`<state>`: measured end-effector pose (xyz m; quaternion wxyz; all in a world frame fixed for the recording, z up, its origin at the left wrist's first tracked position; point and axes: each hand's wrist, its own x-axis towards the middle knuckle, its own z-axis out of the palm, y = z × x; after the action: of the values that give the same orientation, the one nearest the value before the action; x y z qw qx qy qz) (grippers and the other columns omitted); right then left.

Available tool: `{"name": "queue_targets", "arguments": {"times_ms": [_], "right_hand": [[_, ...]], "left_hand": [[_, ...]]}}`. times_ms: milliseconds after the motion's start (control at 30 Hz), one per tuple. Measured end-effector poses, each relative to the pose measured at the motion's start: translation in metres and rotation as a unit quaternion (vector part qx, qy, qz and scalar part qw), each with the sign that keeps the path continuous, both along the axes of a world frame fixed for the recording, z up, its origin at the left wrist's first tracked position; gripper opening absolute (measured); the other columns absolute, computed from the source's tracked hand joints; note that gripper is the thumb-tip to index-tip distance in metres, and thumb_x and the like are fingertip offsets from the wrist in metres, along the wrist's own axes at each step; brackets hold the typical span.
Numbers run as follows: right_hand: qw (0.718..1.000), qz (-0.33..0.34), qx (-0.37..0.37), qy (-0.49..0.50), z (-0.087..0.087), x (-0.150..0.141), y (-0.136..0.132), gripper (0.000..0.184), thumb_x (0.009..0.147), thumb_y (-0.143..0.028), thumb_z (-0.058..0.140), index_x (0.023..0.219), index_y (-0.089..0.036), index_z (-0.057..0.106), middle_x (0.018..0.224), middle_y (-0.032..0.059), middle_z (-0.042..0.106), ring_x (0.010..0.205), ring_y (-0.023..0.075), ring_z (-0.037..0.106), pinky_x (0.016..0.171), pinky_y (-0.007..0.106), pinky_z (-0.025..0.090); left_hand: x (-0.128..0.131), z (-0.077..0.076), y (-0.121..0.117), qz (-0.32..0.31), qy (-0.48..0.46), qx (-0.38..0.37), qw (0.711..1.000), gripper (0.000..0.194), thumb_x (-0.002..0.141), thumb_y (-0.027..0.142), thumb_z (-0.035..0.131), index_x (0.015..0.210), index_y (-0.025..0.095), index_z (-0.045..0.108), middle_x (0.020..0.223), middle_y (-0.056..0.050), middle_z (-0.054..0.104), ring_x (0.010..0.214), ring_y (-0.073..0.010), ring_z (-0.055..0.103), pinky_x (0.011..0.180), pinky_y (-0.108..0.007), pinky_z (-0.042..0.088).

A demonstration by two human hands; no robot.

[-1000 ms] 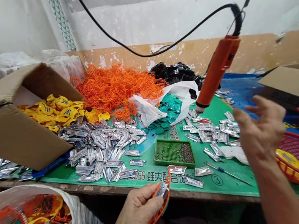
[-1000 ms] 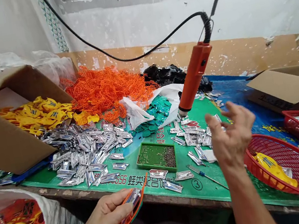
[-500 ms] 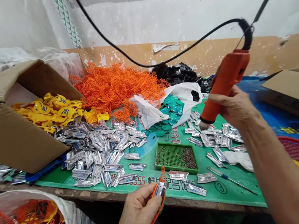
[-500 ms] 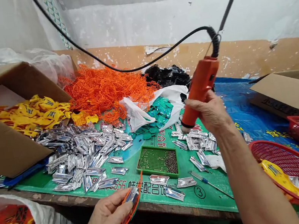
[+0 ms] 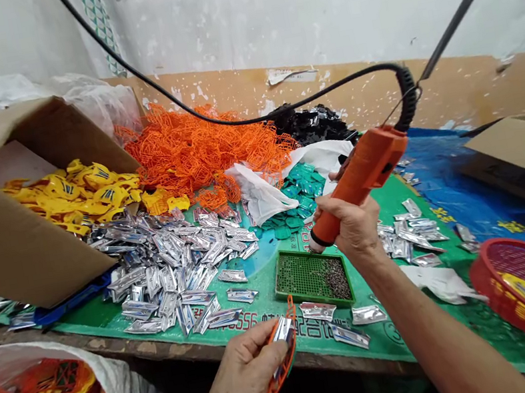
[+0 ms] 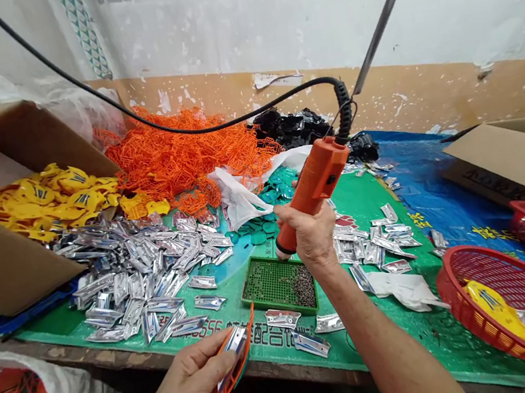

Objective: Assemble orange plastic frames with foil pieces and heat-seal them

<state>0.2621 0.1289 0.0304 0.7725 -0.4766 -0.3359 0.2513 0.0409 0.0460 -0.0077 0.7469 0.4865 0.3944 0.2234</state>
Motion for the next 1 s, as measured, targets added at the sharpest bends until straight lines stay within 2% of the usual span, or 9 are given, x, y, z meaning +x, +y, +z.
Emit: {"name": "queue_targets", "arguments": {"times_ms": [167, 433, 700, 1000], "right_hand": [[1.000, 0.010, 0.027, 0.001, -0.008, -0.005, 0.007, 0.051, 0.057, -0.022, 0.075, 0.105, -0.015, 0.059, 0.053, -0.0071, 0.060, 0.043, 0.0135, 0.054, 0.047, 0.030, 0.045], [1.000, 0.012, 0.025, -0.006, -0.017, -0.013, 0.011, 0.041, 0.059, -0.021, 0.072, 0.098, -0.015, 0.060, 0.054, -0.0071, 0.059, 0.046, 0.0135, 0.055, 0.052, 0.031, 0.046], [1.000, 0.008, 0.024, -0.010, -0.016, -0.013, 0.011, 0.045, 0.060, -0.022, 0.071, 0.103, -0.014, 0.059, 0.054, -0.0070, 0.059, 0.046, 0.0137, 0.055, 0.052, 0.031, 0.046], [0.999, 0.039, 0.026, 0.005, -0.016, -0.020, 0.008, 0.048, 0.059, -0.021, 0.072, 0.105, -0.017, 0.058, 0.054, -0.0076, 0.060, 0.046, 0.0142, 0.055, 0.051, 0.031, 0.045]], "left_hand": [[0.003, 0.003, 0.001, -0.004, -0.007, -0.031, 0.999, 0.033, 0.078, 0.045, 0.064, 0.093, 0.017, 0.074, 0.068, 0.000, 0.058, 0.069, -0.0144, 0.049, 0.071, -0.025, 0.040], [0.002, 0.003, 0.003, -0.006, -0.012, -0.054, 0.998, 0.035, 0.075, 0.045, 0.066, 0.092, 0.016, 0.074, 0.069, -0.001, 0.060, 0.069, -0.0151, 0.051, 0.071, -0.026, 0.040], [0.005, 0.005, 0.003, 0.003, -0.017, -0.068, 0.998, 0.036, 0.075, 0.046, 0.067, 0.094, 0.016, 0.074, 0.071, -0.001, 0.061, 0.072, -0.0157, 0.053, 0.074, -0.027, 0.041], [0.006, 0.004, 0.002, 0.012, -0.011, -0.076, 0.997, 0.036, 0.072, 0.045, 0.068, 0.093, 0.016, 0.074, 0.069, -0.001, 0.060, 0.070, -0.0152, 0.052, 0.071, -0.026, 0.041]]}}
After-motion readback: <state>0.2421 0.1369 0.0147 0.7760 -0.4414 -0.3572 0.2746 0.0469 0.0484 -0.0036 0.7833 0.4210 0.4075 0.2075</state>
